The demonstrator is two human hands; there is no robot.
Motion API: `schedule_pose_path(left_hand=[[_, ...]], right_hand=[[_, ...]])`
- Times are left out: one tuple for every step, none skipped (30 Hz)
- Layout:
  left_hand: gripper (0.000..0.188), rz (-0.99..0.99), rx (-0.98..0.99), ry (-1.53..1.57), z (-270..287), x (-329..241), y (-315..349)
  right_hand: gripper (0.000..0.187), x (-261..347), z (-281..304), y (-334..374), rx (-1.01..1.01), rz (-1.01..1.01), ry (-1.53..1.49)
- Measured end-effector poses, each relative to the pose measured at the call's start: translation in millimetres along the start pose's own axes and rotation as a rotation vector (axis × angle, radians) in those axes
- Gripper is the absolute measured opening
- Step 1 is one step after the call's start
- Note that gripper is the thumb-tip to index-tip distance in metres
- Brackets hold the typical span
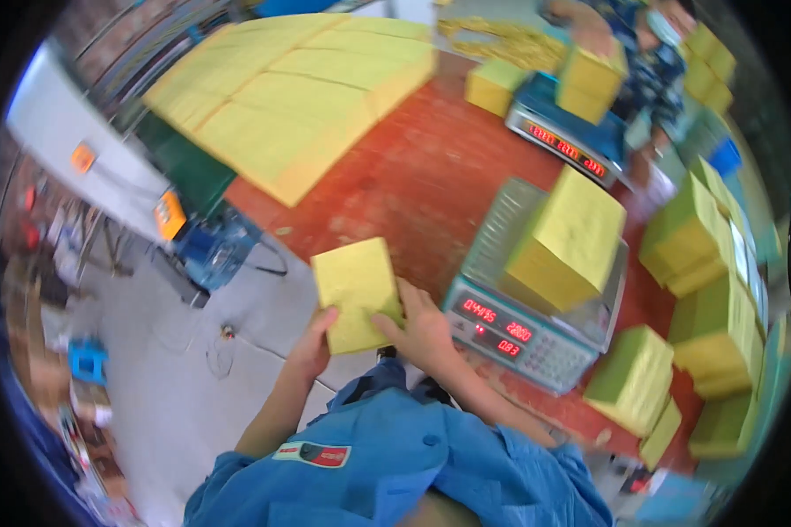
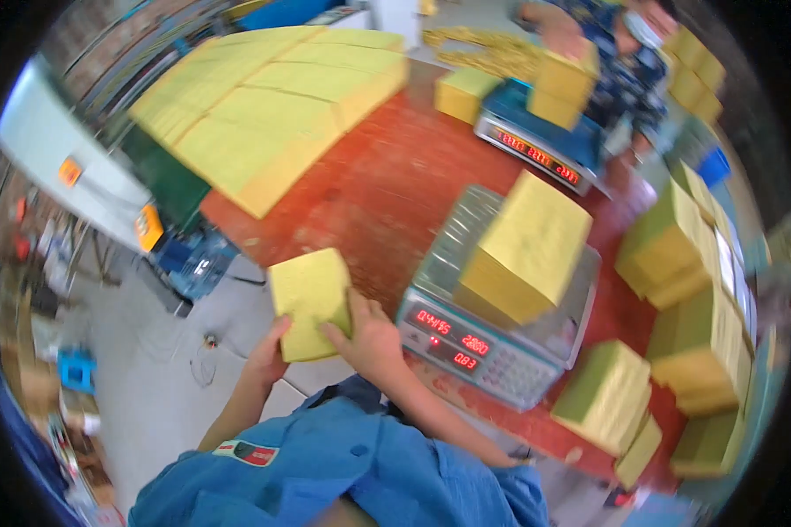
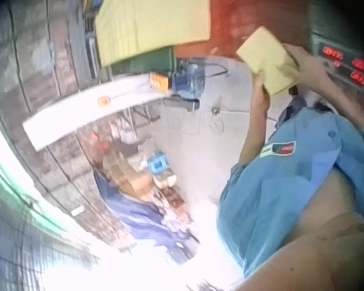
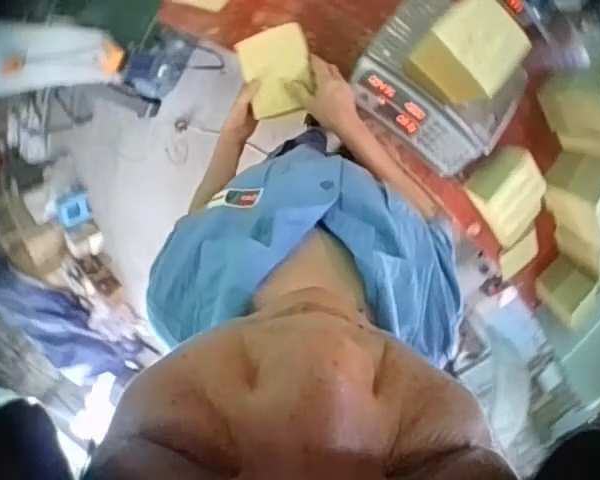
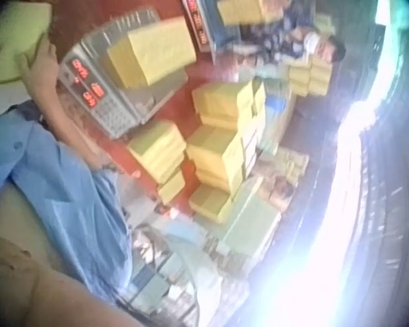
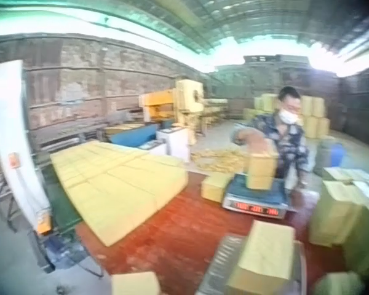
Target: The recorder is weighing stacks of yellow paper on a digital scale in a factory setting.
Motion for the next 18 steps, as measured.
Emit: schedule_pose_path(left_hand=[[0.076, 0.029, 0.053, -0.025, -1, 3, 2], [0.070, 0.003, 0.053, 0.054, 3, 4, 6], [0.064, -0.030, 0.038, 0.139, 7, 6, 8], [0.064, -0.014, 0.078, 0.119, 0, 5, 12], [0.062, -0.058, 0.067, 0.151, -6, -5, 19], [0.059, -0.101, 0.050, 0.186, -13, -18, 27], [0.059, -0.090, 0.079, 0.172, -25, -33, 27], [0.057, -0.121, 0.158, 0.192, -38, -52, 27], [0.055, -0.146, 0.233, 0.217, -51, -69, 30], [0.054, -0.253, 0.215, -0.063, -59, -91, 34], [0.053, -0.345, 0.222, -0.350, -81, -117, 26], [0.050, -0.315, 0.313, -0.215, -124, -138, 22], [0.047, -0.288, 0.385, -0.084, -162, -157, 15], [0.045, -0.569, 0.302, -0.528, -166, -169, -5], [0.048, -0.850, 0.360, -0.692, -197, -185, -10], [0.047, -1.034, 0.499, -0.711, -236, -197, -14], [0.046, -0.497, 0.770, -0.277, -282, -204, -20], [0.049, -0.429, 0.749, -0.281, -311, -209, -33]], right_hand=[[0.067, -4, -2, 5, 0.040, 0.013, -0.127], [0.065, -5, 1, 9, 0.070, 0.036, -0.254], [0.062, -6, 4, 15, 0.110, -0.033, -0.412], [0.062, -4, 20, 20, 0.063, -0.044, -0.409], [0.062, -1, 34, 28, 0.078, -0.091, -0.445], [0.063, -1, 44, 39, 0.100, -0.135, -0.484], [0.065, -14, 52, 49, 0.041, -0.157, -0.481], [0.065, -15, 65, 52, 0.026, -0.161, -0.484], [0.066, -7, 83, 55, 0.023, -0.147, -0.561], [0.068, 7, 96, 55, 0.039, -0.127, -0.636], [0.067, 15, 120, 53, -0.011, -0.109, -0.697], [0.067, 21, 145, 47, -0.063, -0.092, -0.761], [0.063, 32, 173, 40, -0.133, -0.092, -0.791], [0.060, 46, 197, 32, -0.188, -0.079, -0.823], [0.056, 50, 218, 23, -0.234, -0.098, -0.839], [0.052, 46, 242, 14, -0.298, -0.119, -0.847], [0.049, 36, 262, 6, -0.356, -0.119, -0.877], [0.046, 24, 279, -1, -0.417, -0.121, -0.907]])
Point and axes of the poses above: each hand's wrist, its own y-axis away from the middle knuckle, its own z-axis out of the back of the hand, x = y × z, the point moved 5 cm from there along -y, towards the middle knuckle, and after that the axes turned 10 degrees about -y, right-handed, at the moved point
